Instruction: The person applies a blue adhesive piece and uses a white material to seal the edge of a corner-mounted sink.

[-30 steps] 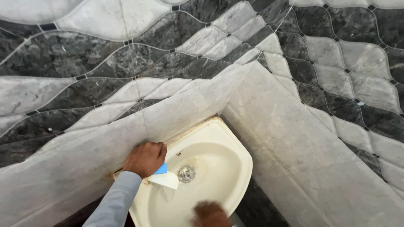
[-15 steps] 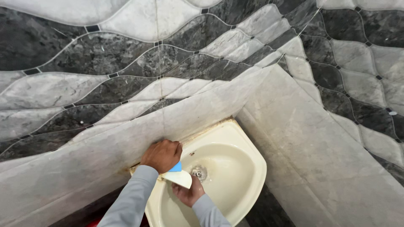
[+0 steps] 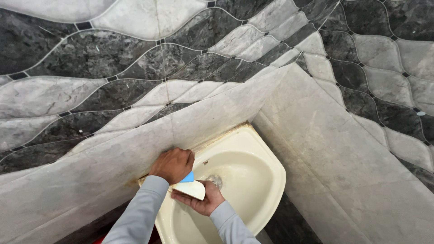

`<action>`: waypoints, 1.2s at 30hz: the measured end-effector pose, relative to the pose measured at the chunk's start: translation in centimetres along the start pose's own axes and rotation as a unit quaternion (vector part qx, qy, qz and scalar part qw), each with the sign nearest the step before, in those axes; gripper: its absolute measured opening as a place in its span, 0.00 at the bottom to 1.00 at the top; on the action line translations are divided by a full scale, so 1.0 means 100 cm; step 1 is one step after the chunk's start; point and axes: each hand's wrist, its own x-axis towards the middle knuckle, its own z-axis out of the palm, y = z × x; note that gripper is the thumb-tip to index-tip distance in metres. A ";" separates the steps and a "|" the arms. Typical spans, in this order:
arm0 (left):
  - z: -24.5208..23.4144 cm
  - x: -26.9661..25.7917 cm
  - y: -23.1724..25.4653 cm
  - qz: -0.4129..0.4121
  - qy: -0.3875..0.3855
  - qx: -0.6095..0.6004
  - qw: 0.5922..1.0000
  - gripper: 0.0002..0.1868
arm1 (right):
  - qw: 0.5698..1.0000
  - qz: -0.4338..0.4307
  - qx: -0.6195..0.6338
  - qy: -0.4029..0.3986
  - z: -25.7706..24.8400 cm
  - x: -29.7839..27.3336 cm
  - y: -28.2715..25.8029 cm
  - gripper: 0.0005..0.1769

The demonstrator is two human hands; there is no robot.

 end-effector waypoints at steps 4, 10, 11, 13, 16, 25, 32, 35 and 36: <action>0.001 -0.002 0.001 -0.001 0.010 -0.004 1.000 0.22 | 1.000 0.014 0.004 -0.026 -0.005 0.002 -0.001 0.31; 0.002 0.000 0.001 0.004 0.002 0.007 1.000 0.22 | 0.999 0.021 0.034 -0.013 -0.009 0.005 -0.003 0.31; 0.001 0.000 0.001 0.003 0.001 0.007 1.000 0.22 | 0.999 0.024 0.031 -0.016 -0.009 0.006 -0.002 0.32; 0.000 0.000 0.002 0.002 -0.003 0.003 1.000 0.22 | 0.999 0.029 0.024 -0.021 -0.010 0.006 -0.003 0.32; -0.002 0.000 0.003 0.003 -0.017 -0.002 1.000 0.22 | 0.999 0.024 0.022 -0.029 -0.010 0.004 -0.001 0.31; 0.003 0.003 -0.002 0.018 -0.027 0.000 0.999 0.23 | 0.993 -0.081 0.025 0.083 -0.058 0.028 0.010 0.24; 0.002 0.004 -0.002 0.009 -0.045 0.003 0.999 0.23 | 0.992 -0.096 0.082 -0.006 -0.067 0.033 0.007 0.14; 0.000 0.004 0.000 0.008 -0.047 0.002 0.999 0.23 | 0.992 -0.097 0.054 -0.053 -0.065 0.029 0.007 0.15; 0.000 0.004 0.001 0.010 -0.045 0.000 0.999 0.23 | 0.993 -0.093 0.054 -0.054 -0.070 0.030 0.010 0.15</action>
